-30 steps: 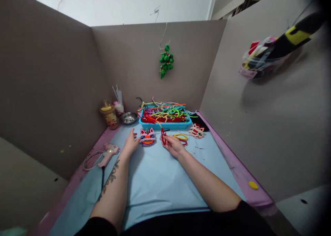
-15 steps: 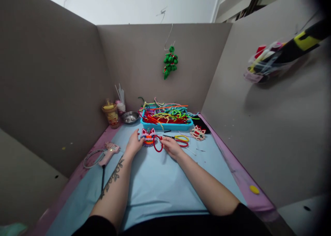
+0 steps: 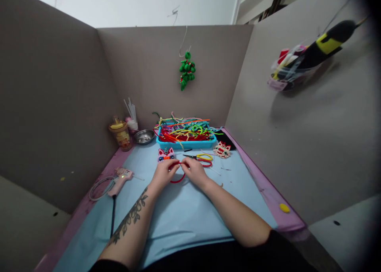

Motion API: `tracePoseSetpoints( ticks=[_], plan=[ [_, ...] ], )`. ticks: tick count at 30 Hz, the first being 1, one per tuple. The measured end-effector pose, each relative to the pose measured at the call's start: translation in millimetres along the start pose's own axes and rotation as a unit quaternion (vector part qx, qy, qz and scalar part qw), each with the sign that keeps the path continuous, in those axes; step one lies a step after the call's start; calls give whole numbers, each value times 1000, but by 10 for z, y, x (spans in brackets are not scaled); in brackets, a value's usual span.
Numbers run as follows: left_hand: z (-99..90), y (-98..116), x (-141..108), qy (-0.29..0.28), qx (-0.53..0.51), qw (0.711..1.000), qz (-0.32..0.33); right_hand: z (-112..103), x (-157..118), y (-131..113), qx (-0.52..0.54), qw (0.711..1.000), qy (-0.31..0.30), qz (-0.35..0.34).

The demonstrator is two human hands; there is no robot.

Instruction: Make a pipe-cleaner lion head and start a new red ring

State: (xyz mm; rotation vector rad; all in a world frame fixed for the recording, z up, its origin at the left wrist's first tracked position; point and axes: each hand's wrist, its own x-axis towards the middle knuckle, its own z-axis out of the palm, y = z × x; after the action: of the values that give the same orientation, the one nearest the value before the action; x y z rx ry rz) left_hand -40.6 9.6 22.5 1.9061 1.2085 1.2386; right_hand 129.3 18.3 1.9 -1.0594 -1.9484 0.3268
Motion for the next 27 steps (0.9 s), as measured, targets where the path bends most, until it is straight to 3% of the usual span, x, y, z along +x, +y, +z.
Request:
tracePoseSetpoints(
  ticks=[3, 7, 13, 20, 27],
  plan=[
    [41, -22, -4, 18, -14, 1000, -18, -23, 0, -12, -24, 999, -5, -41],
    [50, -20, -3, 0, -15, 998, -55, -47, 0, -3, -61, 995, 2, -84],
    [42, -63, -7, -8, 32, 999, 2, -51, -3, 3, -68, 994, 3, -81],
    [72, -60, -49, 11, 146, 988, 48, -30, -9, -32, -3, 1000, -13, 17],
    [86, 31, -84, -5, 282, 952, 117, 1, 7, -28, 99, 986, -23, 129]
  ],
)
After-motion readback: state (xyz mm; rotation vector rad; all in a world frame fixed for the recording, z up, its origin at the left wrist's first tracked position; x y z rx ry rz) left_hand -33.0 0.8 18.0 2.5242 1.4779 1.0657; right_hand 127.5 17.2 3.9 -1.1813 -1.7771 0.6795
